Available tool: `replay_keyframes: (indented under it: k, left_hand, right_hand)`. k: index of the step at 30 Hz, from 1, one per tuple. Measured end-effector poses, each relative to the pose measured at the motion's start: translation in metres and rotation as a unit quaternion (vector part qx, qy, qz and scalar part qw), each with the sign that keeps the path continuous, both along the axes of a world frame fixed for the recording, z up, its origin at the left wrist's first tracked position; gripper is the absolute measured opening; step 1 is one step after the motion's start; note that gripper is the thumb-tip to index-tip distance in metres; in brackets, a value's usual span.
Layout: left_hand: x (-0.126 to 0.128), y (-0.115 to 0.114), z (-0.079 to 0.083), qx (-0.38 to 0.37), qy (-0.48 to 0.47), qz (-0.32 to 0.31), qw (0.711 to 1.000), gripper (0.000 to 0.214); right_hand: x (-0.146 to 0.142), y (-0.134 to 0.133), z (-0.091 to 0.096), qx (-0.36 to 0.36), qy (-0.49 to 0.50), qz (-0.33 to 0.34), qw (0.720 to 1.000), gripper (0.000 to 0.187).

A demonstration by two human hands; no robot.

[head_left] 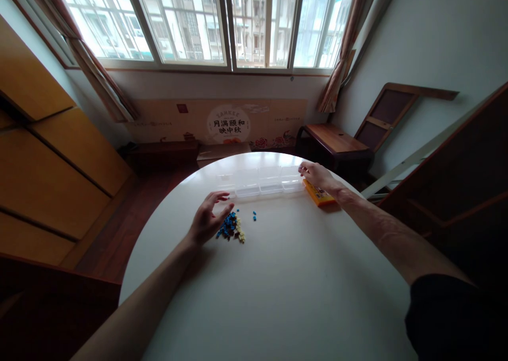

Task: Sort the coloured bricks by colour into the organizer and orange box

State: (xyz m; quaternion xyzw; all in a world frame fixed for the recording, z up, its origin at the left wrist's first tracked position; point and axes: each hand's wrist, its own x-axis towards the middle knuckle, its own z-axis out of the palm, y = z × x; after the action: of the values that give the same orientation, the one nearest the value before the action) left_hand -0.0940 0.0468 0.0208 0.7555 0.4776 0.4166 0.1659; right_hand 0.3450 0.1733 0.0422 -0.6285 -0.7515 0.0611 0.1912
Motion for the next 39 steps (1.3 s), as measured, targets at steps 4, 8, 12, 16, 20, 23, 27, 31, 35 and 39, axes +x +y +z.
replay_keyframes:
  k: [4,8,12,16,20,23,27,31,35,39]
  left_hand:
    - [0.001,0.0,0.001,0.013,0.0,-0.008,1.0,0.036]
    - [0.001,0.001,0.0,0.014,-0.001,-0.009,1.0,0.038]
    - [0.001,0.001,-0.001,0.02,0.002,-0.013,1.0,0.038]
    - [0.001,0.001,0.0,0.027,0.002,-0.018,0.999,0.035]
    - [0.002,-0.001,0.001,0.021,0.002,-0.015,1.0,0.036]
    - [0.002,-0.002,0.002,0.015,0.003,-0.012,1.0,0.037]
    - [0.001,-0.001,0.001,0.009,0.001,-0.012,1.0,0.037]
    - [0.001,-0.001,0.001,0.005,0.0,-0.009,1.0,0.037]
    - [0.003,-0.002,0.002,-0.002,-0.004,-0.007,1.0,0.038]
    - [0.003,-0.002,0.002,-0.003,-0.009,-0.014,1.0,0.039]
  right_hand:
    - [-0.002,0.001,0.0,-0.002,0.009,-0.003,1.0,0.021]
    - [-0.005,0.001,0.002,0.003,0.009,-0.002,1.0,0.023]
    - [-0.004,0.003,0.003,-0.001,0.005,-0.007,1.0,0.022]
    - [-0.004,0.004,0.002,-0.004,0.003,-0.013,1.0,0.021]
    - [-0.007,0.004,0.001,-0.004,0.002,-0.015,1.0,0.021]
    - [-0.008,0.004,0.001,-0.003,0.004,-0.017,1.0,0.022]
    - [-0.002,-0.001,0.005,-0.005,0.022,-0.029,0.999,0.032]
    - [0.012,-0.019,0.009,-0.005,0.012,-0.07,0.997,0.044]
    - [0.029,-0.051,0.001,0.001,-0.063,-0.132,0.989,0.081]
    - [0.04,-0.079,-0.015,-0.013,-0.126,-0.123,0.984,0.092]
